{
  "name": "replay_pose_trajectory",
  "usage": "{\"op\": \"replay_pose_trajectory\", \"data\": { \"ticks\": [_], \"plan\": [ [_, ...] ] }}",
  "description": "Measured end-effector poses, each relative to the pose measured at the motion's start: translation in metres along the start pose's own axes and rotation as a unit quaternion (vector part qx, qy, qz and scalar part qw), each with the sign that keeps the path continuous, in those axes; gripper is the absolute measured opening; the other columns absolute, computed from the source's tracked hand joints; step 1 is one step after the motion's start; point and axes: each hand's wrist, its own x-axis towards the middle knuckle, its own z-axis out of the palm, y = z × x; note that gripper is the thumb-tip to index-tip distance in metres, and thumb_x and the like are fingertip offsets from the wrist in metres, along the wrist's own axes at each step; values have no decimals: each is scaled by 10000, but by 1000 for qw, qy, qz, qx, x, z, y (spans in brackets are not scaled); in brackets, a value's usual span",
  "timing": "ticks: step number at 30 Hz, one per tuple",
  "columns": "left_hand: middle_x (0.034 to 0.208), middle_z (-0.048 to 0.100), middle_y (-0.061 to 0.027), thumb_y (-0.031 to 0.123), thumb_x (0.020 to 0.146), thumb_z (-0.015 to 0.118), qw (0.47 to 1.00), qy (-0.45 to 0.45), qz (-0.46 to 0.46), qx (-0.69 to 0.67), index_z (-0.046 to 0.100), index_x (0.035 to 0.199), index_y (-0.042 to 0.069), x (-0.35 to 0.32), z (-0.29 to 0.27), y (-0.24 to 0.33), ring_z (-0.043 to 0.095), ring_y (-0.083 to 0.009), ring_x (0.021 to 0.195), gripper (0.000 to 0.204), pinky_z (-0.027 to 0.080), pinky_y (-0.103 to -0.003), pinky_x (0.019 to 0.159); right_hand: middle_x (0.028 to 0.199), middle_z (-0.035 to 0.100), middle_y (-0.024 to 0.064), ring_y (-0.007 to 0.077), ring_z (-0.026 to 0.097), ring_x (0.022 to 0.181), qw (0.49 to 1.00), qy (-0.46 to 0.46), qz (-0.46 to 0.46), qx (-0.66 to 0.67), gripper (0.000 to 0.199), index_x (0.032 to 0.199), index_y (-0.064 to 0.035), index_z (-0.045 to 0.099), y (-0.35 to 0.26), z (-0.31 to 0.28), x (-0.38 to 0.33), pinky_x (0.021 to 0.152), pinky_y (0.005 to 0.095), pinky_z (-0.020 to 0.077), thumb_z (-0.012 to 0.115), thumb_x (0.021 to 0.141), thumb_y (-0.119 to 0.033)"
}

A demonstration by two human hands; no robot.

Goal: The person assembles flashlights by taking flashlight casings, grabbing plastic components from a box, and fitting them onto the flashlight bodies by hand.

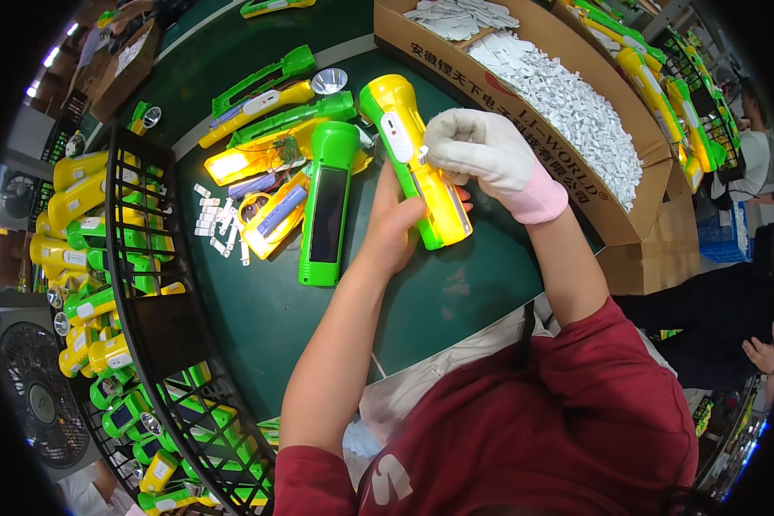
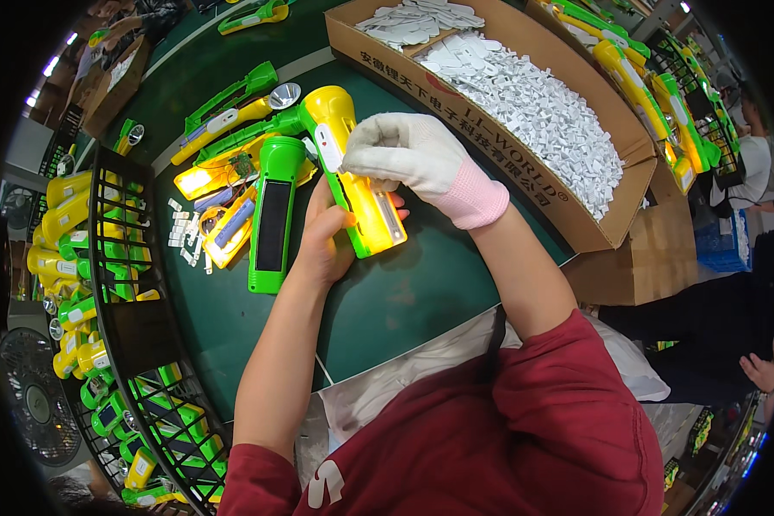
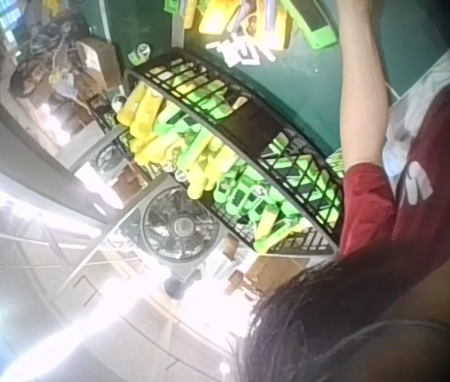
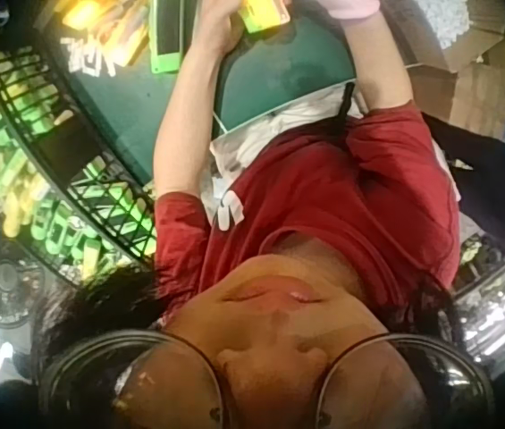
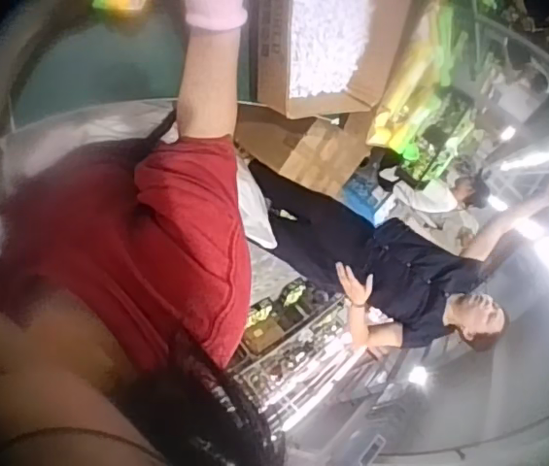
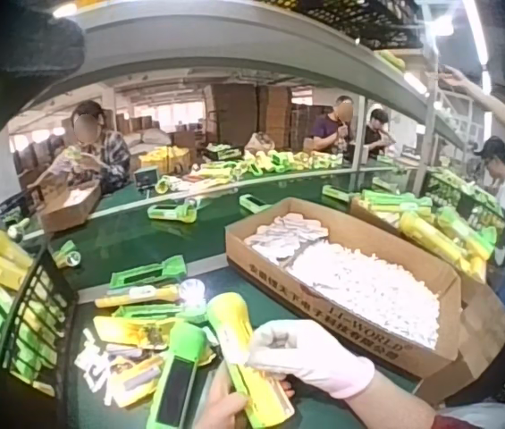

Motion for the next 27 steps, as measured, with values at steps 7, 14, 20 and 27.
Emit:
{"op": "replay_pose_trajectory", "data": {
  "ticks": [7, 14, 20, 27],
  "plan": [
    [1069, 520, -203, 132, 642, 511, 1000, 27, -14, -9, 323, 1254, -21, -2, 0, 2, 581, -318, 953, 659, 488, -458, 855, 721, 540, -11, 32, 460, 603, 1000, -1, 19, 12, 145, 830, -36, 579, 1, 2, -1, 533, 168, 347, 621, 815, -174],
    [1093, 509, -186, 18, 661, 478, 1000, -2, 3, -4, 240, 1308, 25, -1, -2, -1, 582, -323, 964, 690, 480, -448, 857, 711, 539, -11, 36, 460, 597, 1000, 4, 15, 26, 124, 829, -34, 573, 2, 2, 0, 532, 170, 347, 612, 809, -150],
    [1115, 493, -212, 61, 678, 469, 999, 34, 1, -15, 233, 1312, 33, 1, 1, 2, 595, -347, 923, 677, 485, -462, 847, 698, 534, -15, 43, 460, 587, 1000, 23, 12, 17, 115, 816, -40, 569, 4, 4, 1, 537, 179, 355, 611, 797, -145],
    [1134, 498, -194, 100, 648, 484, 997, 63, 34, -19, 301, 1283, -3, 1, -2, -6, 554, -329, 1010, 668, 443, -463, 914, 694, 531, -16, 43, 460, 589, 999, 34, 3, 5, 117, 796, -43, 558, 0, 7, 0, 542, 184, 360, 602, 797, -151]
  ]
}}
